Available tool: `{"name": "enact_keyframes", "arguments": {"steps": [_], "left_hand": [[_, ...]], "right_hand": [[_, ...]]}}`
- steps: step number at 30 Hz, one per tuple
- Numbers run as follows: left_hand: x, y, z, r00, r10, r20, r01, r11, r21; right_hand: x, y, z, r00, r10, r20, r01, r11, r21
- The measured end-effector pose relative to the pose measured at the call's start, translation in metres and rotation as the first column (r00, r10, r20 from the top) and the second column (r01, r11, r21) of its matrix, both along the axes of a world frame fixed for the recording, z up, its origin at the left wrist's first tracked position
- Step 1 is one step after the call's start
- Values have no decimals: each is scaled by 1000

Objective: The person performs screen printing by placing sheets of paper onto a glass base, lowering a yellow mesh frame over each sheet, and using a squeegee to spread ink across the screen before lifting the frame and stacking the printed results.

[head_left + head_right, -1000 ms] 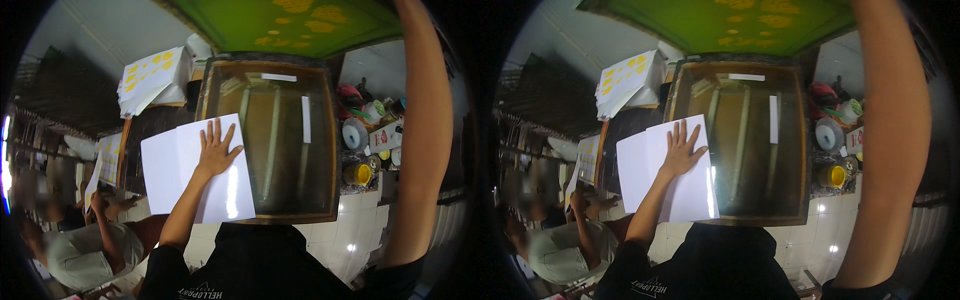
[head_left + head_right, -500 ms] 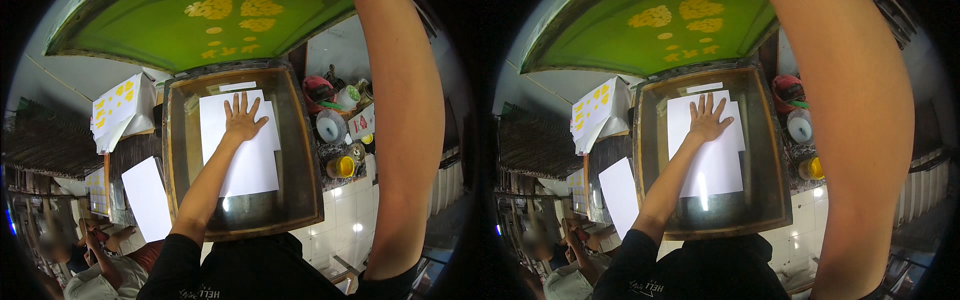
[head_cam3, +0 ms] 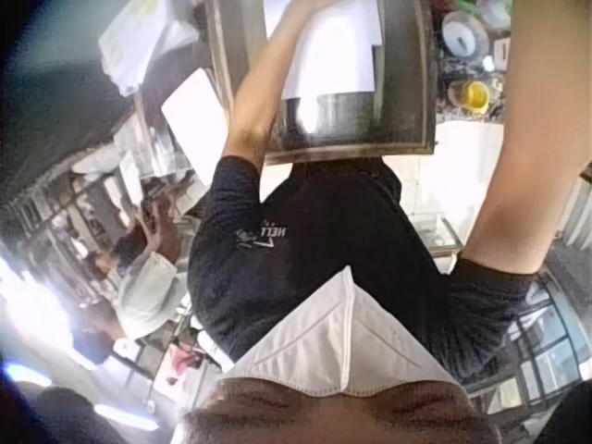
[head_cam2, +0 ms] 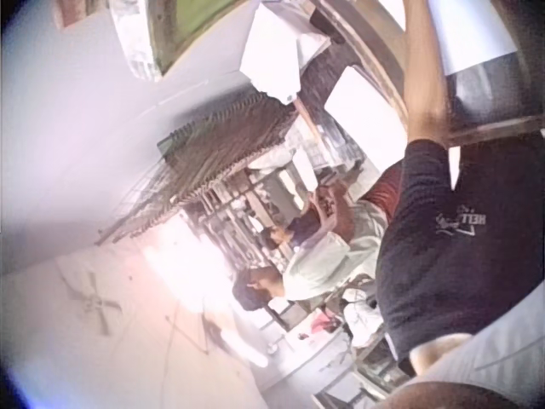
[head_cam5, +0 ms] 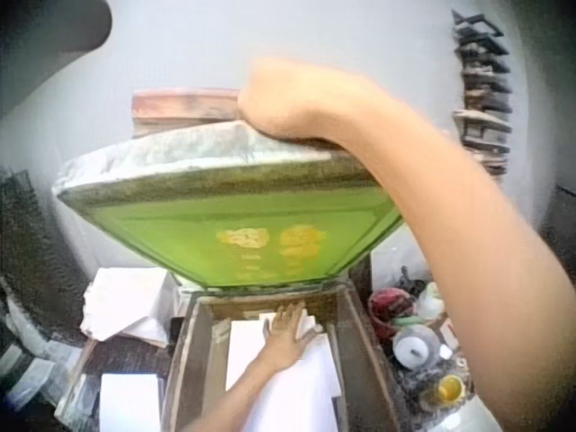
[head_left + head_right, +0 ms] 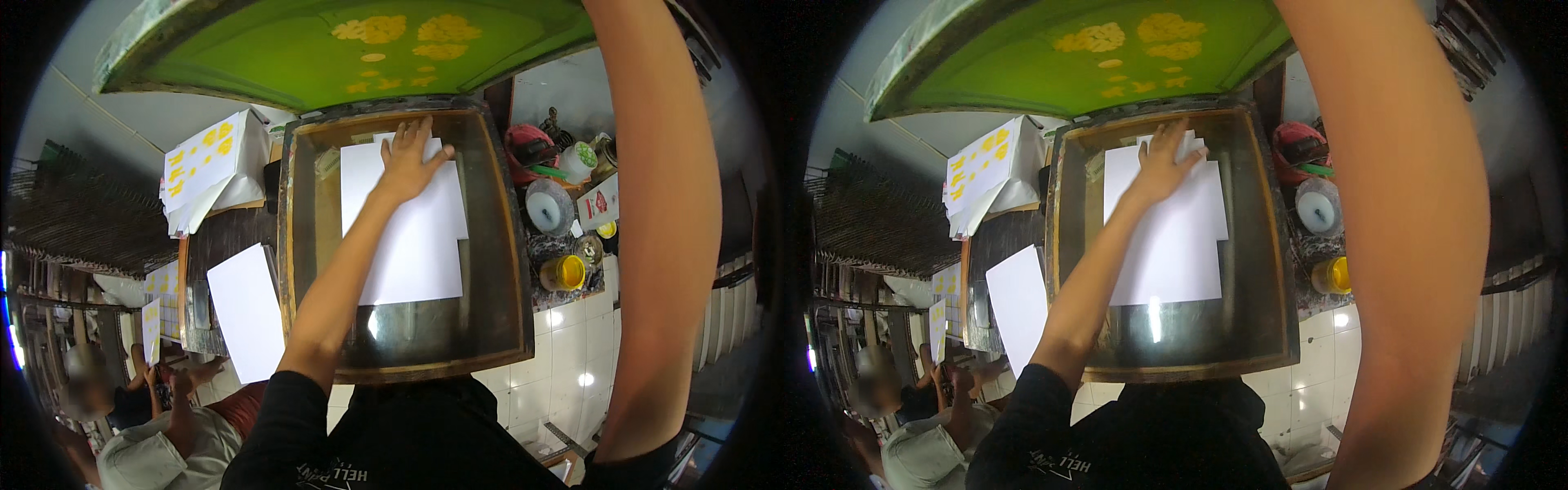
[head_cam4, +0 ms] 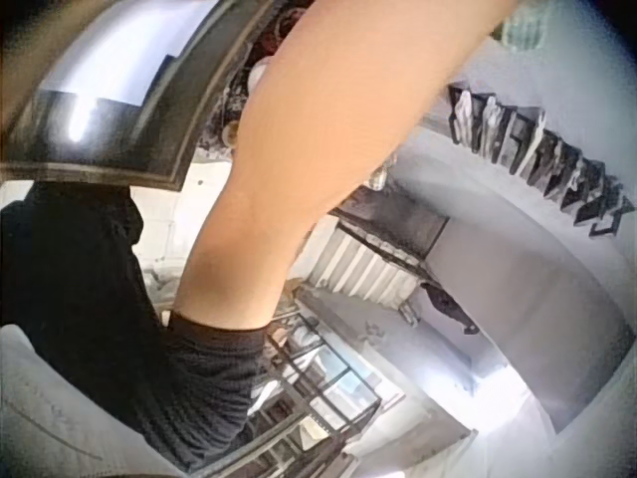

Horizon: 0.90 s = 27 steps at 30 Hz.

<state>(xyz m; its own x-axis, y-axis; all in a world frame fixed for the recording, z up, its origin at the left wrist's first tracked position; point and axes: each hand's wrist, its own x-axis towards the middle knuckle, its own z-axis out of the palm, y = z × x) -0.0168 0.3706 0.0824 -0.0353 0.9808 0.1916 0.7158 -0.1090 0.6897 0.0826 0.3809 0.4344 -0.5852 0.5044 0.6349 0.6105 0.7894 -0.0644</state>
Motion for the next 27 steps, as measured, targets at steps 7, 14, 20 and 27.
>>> {"name": "enact_keyframes", "arguments": {"steps": [7, 14, 20, 27], "left_hand": [[-41, -200, 105, 612, -236, 754, -123, 914, 386], [-6, -348, 26, 200, 302, 932, 68, 945, -321], [14, -371, -56, -255, 538, 804, 97, 841, -532], [8, -370, -73, -297, 584, 756, 147, 810, -568]], "right_hand": [[49, -85, -68, 992, 71, -100, -105, 917, -384], [72, -145, -238, 981, 189, -46, -188, 864, -467], [71, -170, -331, 917, 312, 248, -39, 689, -723], [74, -191, -360, 907, 283, 311, -76, 838, -540]]}}
